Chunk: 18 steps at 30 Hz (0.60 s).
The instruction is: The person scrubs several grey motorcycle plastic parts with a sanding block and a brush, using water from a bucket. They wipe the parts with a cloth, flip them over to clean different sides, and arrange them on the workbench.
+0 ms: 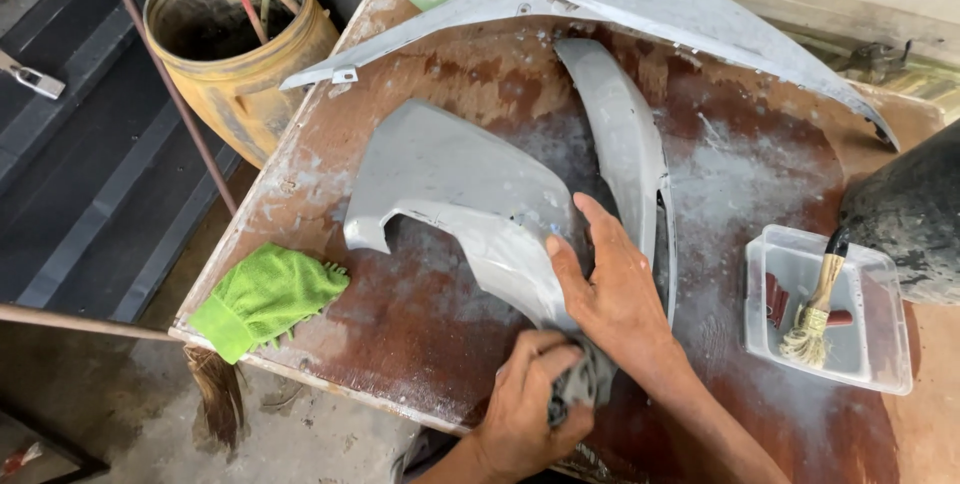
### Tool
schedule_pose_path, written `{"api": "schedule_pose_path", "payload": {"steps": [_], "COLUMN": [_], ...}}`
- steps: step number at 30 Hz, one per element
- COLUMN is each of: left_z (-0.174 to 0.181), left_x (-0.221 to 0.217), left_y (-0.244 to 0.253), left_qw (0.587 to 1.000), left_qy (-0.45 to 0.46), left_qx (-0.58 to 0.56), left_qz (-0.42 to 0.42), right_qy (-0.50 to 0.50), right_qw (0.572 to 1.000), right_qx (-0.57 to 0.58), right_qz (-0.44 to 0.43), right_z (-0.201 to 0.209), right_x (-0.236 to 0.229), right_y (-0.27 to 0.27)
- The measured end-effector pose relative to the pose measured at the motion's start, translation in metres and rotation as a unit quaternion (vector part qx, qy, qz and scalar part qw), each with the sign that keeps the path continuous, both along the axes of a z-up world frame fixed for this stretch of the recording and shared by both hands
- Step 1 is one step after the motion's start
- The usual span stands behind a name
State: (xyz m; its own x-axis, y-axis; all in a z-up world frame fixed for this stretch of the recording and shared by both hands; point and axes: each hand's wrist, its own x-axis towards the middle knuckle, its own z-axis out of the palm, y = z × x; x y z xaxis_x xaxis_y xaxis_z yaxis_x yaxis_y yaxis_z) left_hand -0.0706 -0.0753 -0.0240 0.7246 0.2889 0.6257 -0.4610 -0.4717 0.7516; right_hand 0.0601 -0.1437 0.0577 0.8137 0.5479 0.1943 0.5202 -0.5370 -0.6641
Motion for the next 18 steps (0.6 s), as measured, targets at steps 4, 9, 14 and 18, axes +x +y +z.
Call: {"api": "schedule_pose_path", "payload": {"steps": [4,9,14,18], "left_z": [0.007,0.053,0.15,0.149], "left_x": [0.001,0.013,0.033,0.079], "left_y": [0.028,0.077,0.088,0.118], "left_qw": [0.998,0.996,0.987,0.945], "left_qy": [-0.048,-0.012,0.078,0.258], "left_qx": [0.035,-0.001,0.134,0.184], "left_qz": [-0.021,0.092,-0.043,-0.078], "right_qy": [0.022,0.006,-0.057,-0.043], "right_qw": [1.0,1.0,0.992,0.993], "right_qx": [-0.003,0.018,0.088,0.077], "right_qz": [-0.01,0.002,0.069,0.076], "right_z": [0.002,0.005,0.022,0.017], "right_x": [-0.001,-0.013,-0.033,-0.029], "right_y": [-0.003,-0.007,-0.008,-0.012]}}
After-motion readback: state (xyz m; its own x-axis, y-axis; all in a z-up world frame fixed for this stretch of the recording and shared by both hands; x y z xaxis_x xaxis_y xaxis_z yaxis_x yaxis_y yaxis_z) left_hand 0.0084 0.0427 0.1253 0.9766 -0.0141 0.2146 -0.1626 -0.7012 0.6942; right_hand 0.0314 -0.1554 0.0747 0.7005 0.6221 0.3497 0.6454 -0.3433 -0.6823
